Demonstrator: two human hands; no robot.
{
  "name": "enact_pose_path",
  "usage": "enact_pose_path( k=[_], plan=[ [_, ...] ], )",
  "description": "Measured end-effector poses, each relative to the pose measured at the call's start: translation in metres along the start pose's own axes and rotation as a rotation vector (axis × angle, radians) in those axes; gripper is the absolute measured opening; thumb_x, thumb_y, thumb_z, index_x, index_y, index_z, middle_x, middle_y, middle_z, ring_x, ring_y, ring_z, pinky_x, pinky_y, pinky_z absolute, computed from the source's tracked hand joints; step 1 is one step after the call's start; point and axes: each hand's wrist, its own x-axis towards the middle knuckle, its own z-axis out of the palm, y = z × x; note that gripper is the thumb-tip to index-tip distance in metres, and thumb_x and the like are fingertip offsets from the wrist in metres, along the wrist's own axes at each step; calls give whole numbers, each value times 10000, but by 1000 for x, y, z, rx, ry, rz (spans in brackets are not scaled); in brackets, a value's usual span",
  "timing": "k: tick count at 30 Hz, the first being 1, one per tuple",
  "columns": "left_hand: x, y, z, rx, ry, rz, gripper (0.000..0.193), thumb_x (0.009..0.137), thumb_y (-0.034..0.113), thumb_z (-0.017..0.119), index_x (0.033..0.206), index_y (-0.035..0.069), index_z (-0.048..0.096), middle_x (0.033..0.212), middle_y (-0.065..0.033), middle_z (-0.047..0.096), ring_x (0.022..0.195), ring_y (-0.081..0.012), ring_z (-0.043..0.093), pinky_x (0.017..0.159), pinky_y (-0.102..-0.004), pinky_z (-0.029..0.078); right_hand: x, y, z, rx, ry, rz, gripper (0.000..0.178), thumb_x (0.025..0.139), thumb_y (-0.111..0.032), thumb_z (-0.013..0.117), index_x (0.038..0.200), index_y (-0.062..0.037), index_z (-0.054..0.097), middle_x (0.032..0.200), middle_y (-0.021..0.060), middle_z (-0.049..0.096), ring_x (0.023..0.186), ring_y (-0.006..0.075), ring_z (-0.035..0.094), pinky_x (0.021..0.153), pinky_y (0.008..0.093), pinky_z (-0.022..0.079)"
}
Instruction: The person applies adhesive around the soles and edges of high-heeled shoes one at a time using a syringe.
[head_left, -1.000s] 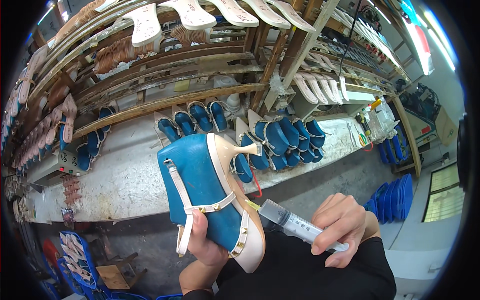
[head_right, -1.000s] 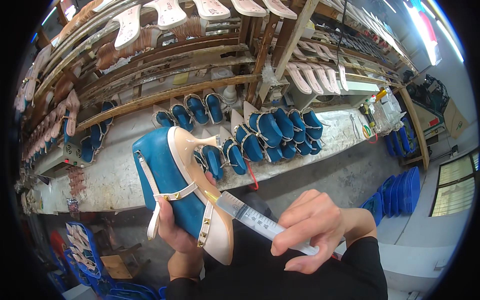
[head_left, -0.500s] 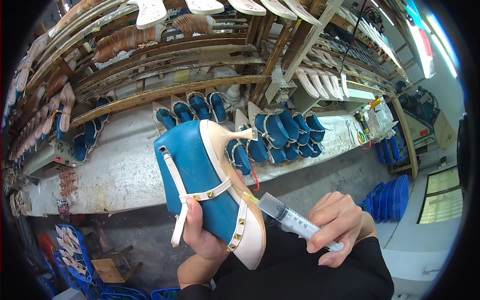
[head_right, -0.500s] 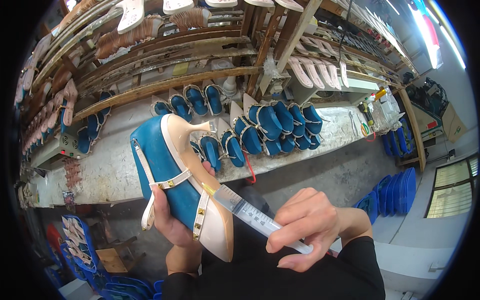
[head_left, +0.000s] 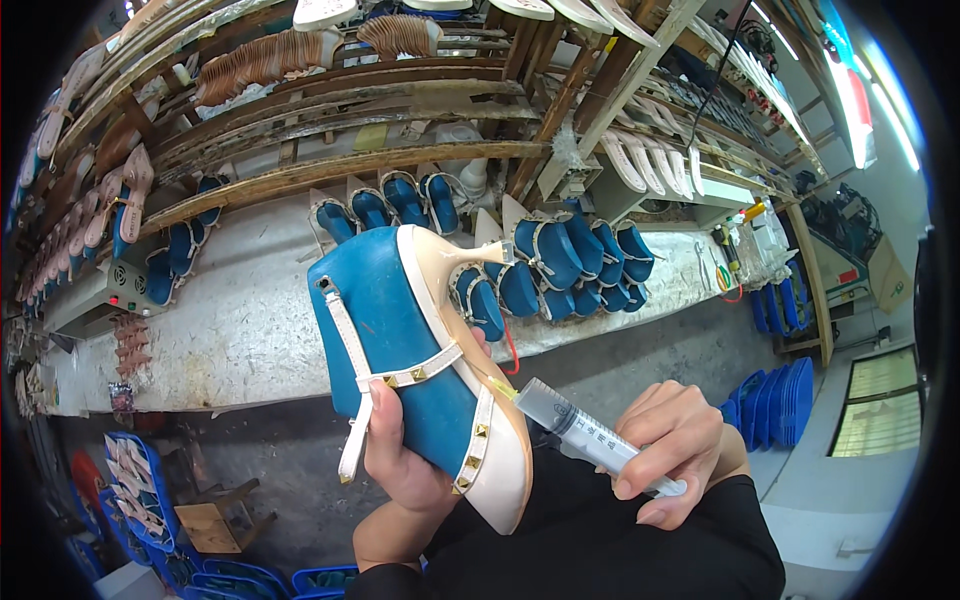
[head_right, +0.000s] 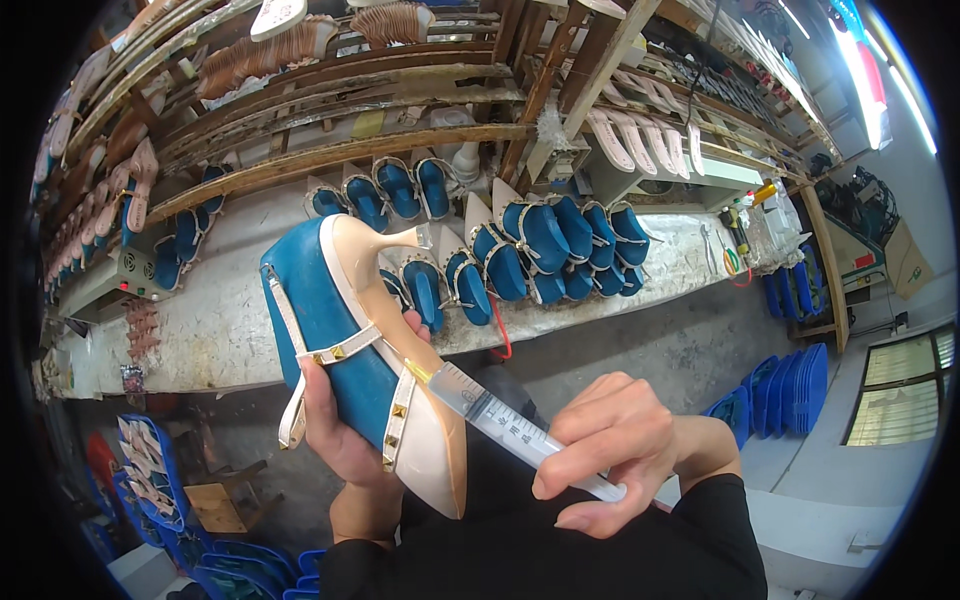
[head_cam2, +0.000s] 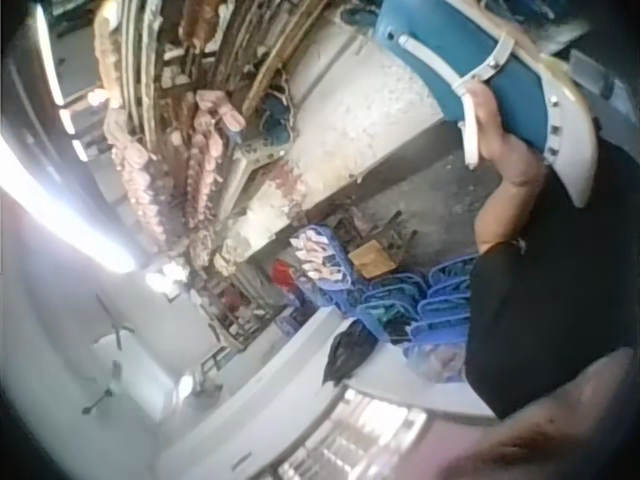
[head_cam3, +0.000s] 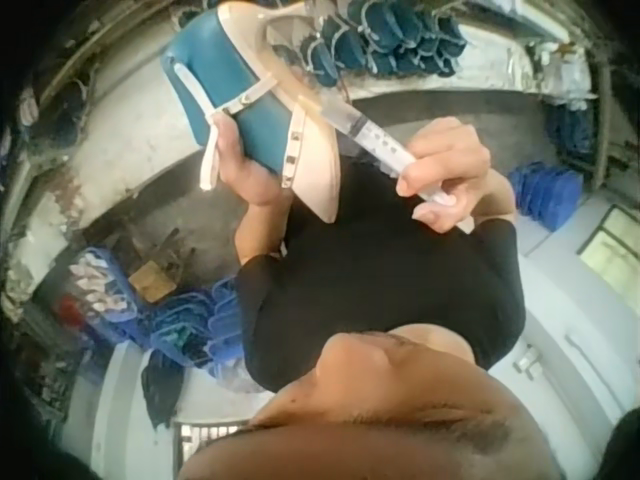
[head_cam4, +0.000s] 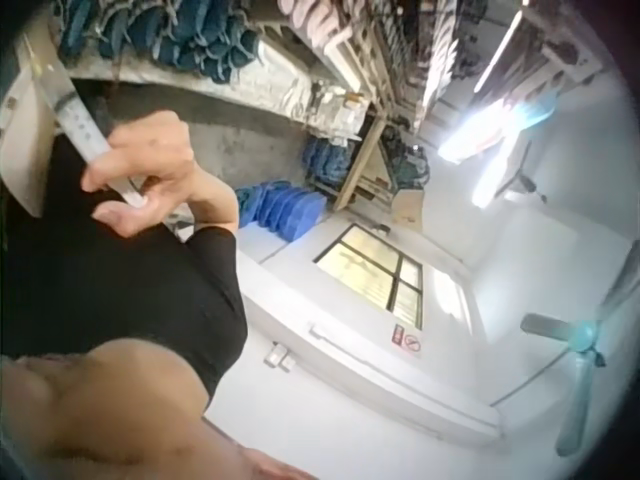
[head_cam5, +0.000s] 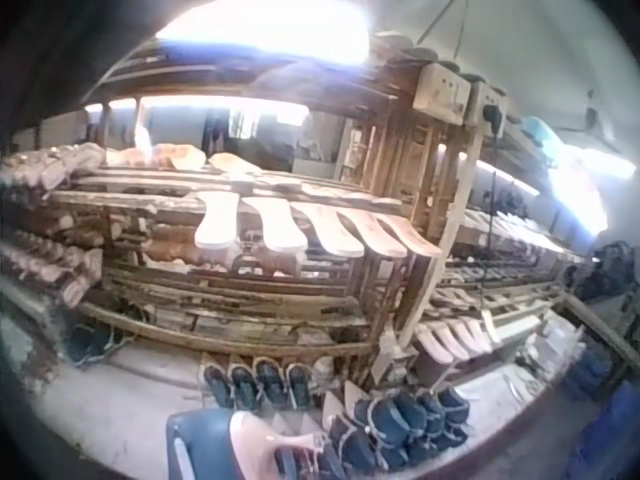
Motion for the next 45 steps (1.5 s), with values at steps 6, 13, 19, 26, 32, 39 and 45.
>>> enact_pose_path(
  k=[6, 13, 19, 26, 32, 39, 45],
  plan=[
    [-1, -1, 7, -25, 105, 22, 772, 1016, 526, 456, 1521, -43, 323, 1376, -273, 544, 1241, -343, 584, 1051, -481, 484, 1, 2, 0, 27, 12, -4, 248, 727, -149, 826, 919, -10, 752, 671, 61, 658, 430, 172, 532, 396, 278, 364],
    [-2, 2, -2, 37, 62, 23, 755, 1032, 538, 444, 1518, -31, 346, 1398, -290, 525, 1279, -374, 560, 1092, -491, 462, 5, -2, -5, 54, -12, 22, 252, 730, -130, 813, 931, 5, 742, 700, 69, 688, 440, 159, 554, 396, 265, 374],
    [-1, 6, -8, 74, 50, 23, 771, 1021, 527, 470, 1518, -47, 337, 1384, -303, 532, 1266, -385, 567, 1085, -484, 468, 7, -6, -7, 67, -32, 87, 248, 739, -114, 796, 944, 15, 742, 720, 80, 704, 456, 154, 590, 402, 253, 394],
    [-3, 9, -17, 158, 107, 74, 755, 1019, 517, 477, 1509, -44, 352, 1385, -279, 542, 1266, -362, 572, 1080, -480, 474, 11, -16, -7, 109, -52, 146, 241, 757, -105, 783, 956, 25, 743, 746, 97, 718, 474, 154, 620, 416, 244, 420],
    [-10, 12, -27, 239, 182, 84, 758, 1017, 519, 481, 1517, -34, 343, 1417, -240, 529, 1277, -346, 567, 1085, -474, 471, 13, -20, -9, 124, -81, 152, 243, 758, -104, 782, 953, 34, 740, 761, 100, 721, 471, 154, 617, 411, 242, 412],
    [-11, 13, -25, 219, 194, 82, 778, 1011, 534, 490, 1520, -34, 336, 1413, -233, 530, 1283, -335, 563, 1093, -457, 466, 17, -20, -9, 120, -109, 156, 252, 747, -109, 800, 950, 27, 744, 749, 92, 715, 448, 146, 585, 396, 247, 383],
    [-3, 15, -17, 188, 139, 98, 780, 1014, 559, 477, 1505, -35, 356, 1366, -253, 559, 1251, -328, 583, 1068, -449, 485, 20, -17, -8, 109, -109, 155, 246, 744, -117, 807, 939, 20, 747, 736, 90, 711, 441, 147, 577, 394, 249, 383]
  ],
)
